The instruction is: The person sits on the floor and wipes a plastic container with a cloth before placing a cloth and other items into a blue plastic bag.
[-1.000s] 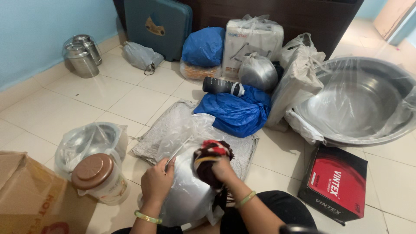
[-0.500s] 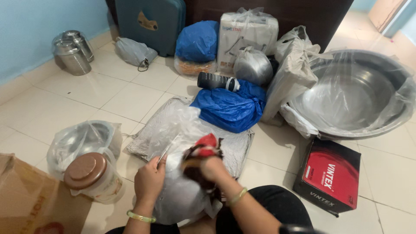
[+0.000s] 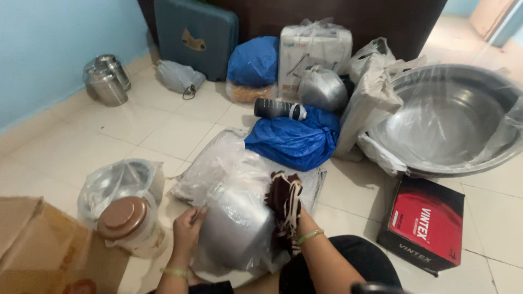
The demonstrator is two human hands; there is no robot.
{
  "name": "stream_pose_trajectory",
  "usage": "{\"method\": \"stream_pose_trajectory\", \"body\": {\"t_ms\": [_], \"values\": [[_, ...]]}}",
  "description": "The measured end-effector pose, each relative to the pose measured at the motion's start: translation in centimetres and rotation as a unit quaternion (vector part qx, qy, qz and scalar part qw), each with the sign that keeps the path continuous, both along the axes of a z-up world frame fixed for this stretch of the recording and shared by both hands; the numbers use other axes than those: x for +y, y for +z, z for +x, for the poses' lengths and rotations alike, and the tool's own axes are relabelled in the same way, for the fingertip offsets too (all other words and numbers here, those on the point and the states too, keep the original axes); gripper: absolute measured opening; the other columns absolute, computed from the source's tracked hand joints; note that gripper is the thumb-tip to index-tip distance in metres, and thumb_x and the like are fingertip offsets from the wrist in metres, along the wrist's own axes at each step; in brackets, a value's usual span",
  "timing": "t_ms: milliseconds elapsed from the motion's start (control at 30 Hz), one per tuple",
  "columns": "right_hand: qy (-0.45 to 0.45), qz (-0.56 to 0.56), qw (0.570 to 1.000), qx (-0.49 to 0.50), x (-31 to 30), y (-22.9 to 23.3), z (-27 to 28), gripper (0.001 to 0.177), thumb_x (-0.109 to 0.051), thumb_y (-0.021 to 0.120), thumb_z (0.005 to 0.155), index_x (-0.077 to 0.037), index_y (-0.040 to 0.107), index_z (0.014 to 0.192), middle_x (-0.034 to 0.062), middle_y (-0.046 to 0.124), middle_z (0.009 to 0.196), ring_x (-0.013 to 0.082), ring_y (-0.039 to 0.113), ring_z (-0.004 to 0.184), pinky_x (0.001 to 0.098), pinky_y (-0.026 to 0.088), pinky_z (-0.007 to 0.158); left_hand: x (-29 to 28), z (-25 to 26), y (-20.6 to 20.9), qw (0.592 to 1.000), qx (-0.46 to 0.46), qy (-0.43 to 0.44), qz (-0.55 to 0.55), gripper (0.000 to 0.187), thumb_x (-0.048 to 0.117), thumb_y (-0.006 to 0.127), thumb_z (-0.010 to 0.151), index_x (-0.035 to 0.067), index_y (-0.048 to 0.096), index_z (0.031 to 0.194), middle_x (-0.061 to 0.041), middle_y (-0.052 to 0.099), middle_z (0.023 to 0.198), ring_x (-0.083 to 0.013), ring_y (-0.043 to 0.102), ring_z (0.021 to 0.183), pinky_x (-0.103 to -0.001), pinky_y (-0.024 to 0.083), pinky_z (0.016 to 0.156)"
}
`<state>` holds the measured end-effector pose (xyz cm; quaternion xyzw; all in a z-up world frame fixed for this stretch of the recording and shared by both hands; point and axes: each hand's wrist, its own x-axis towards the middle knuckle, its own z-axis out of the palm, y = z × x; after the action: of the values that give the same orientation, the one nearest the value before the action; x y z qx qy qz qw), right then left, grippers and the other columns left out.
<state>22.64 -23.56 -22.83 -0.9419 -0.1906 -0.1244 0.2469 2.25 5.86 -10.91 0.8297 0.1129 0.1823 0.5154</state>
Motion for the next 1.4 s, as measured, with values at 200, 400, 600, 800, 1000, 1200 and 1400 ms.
{"method": "stream_pose_trajectory", "body": {"t_ms": [200, 400, 600, 800, 1000, 1200, 1400], "values": [[-0.019, 0.223, 0.975, 0.016, 1.0, 1.3, -1.8, 0.023, -0.032, 0.046, 0.104, -0.015, 0.059, 0.096, -0.0001, 0.057, 0.081, 0.0178, 0.057, 0.07, 0.0391, 0.048, 0.057, -0.9, 2.9, 1.8, 0.992, -0.1, -0.049, -0.066, 0.059, 0.053, 0.065, 0.094, -0.002, 0.07, 0.113, -0.005, 0.076, 0.094, -0.0128, 0.067, 0.088, -0.03, 0.052, 0.08], [0.081, 0.375, 0.921, 0.069, 5.8, 9.2, -12.7, 0.014, -0.023, 0.06, 0.096, -0.011, 0.059, 0.103, 0.0013, 0.063, 0.095, 0.0195, 0.061, 0.09, 0.0386, 0.049, 0.08, -4.6, 0.1, 9.3, 0.925, -0.307, 0.041, 0.219, 0.11, 0.077, 0.064, 0.082, -0.008, 0.035, 0.145, -0.026, 0.043, 0.142, -0.0389, 0.049, 0.12, -0.048, 0.048, 0.093], [0.327, 0.155, 0.921, -0.144, 6.0, 20.1, -19.2, 0.015, -0.015, 0.072, 0.089, -0.011, 0.065, 0.102, 0.0043, 0.068, 0.106, 0.0233, 0.064, 0.115, 0.0418, 0.045, 0.115, -0.9, -0.6, 8.7, 0.976, 0.039, 0.081, 0.198, 0.073, 0.068, 0.049, 0.088, 0.005, 0.07, 0.12, -0.024, 0.072, 0.102, -0.0451, 0.066, 0.096, -0.053, 0.051, 0.08], [0.098, 0.243, 0.96, 0.101, 5.0, 15.9, -11.8, 0.022, -0.02, 0.074, 0.085, -0.01, 0.061, 0.1, 0.0052, 0.066, 0.098, 0.0239, 0.065, 0.095, 0.0392, 0.054, 0.091, -0.7, 0.9, 6.2, 0.964, 0.082, 0.153, 0.204, 0.068, 0.058, 0.044, 0.101, 0.002, 0.071, 0.072, -0.024, 0.068, 0.068, -0.0437, 0.067, 0.064, -0.052, 0.051, 0.062], [0.043, 0.273, 0.941, 0.196, 3.7, 11.0, -6.8, 0.025, -0.02, 0.069, 0.086, -0.013, 0.058, 0.107, 0.0034, 0.065, 0.097, 0.0217, 0.064, 0.089, 0.0388, 0.052, 0.082, -1.5, 0.9, 5.9, 0.957, 0.046, 0.147, 0.245, 0.07, 0.057, 0.045, 0.101, 0.0, 0.071, 0.069, -0.026, 0.066, 0.067, -0.0452, 0.066, 0.064, -0.054, 0.05, 0.061], [0.07, 0.594, 0.719, 0.354, 6.7, 10.6, -13.4, 0.029, -0.019, 0.065, 0.088, -0.016, 0.055, 0.115, 0.0016, 0.064, 0.097, 0.0194, 0.062, 0.084, 0.0383, 0.051, 0.073, -3.4, -0.4, 6.4, 0.95, 0.034, 0.149, 0.273, 0.072, 0.055, 0.045, 0.1, 0.001, 0.068, 0.059, -0.025, 0.065, 0.061, -0.0437, 0.065, 0.058, -0.053, 0.051, 0.059], [0.209, 0.442, 0.84, 0.237, 7.4, 10.0, -15.9, 0.018, -0.027, 0.05, 0.103, -0.014, 0.059, 0.111, 0.0005, 0.064, 0.096, 0.0169, 0.064, 0.086, 0.0316, 0.054, 0.077, -4.2, -0.3, 7.3, 0.938, 0.005, 0.167, 0.304, 0.064, 0.051, 0.047, 0.101, 0.005, 0.07, 0.063, -0.025, 0.063, 0.06, -0.0452, 0.064, 0.056, -0.054, 0.051, 0.056]]}}
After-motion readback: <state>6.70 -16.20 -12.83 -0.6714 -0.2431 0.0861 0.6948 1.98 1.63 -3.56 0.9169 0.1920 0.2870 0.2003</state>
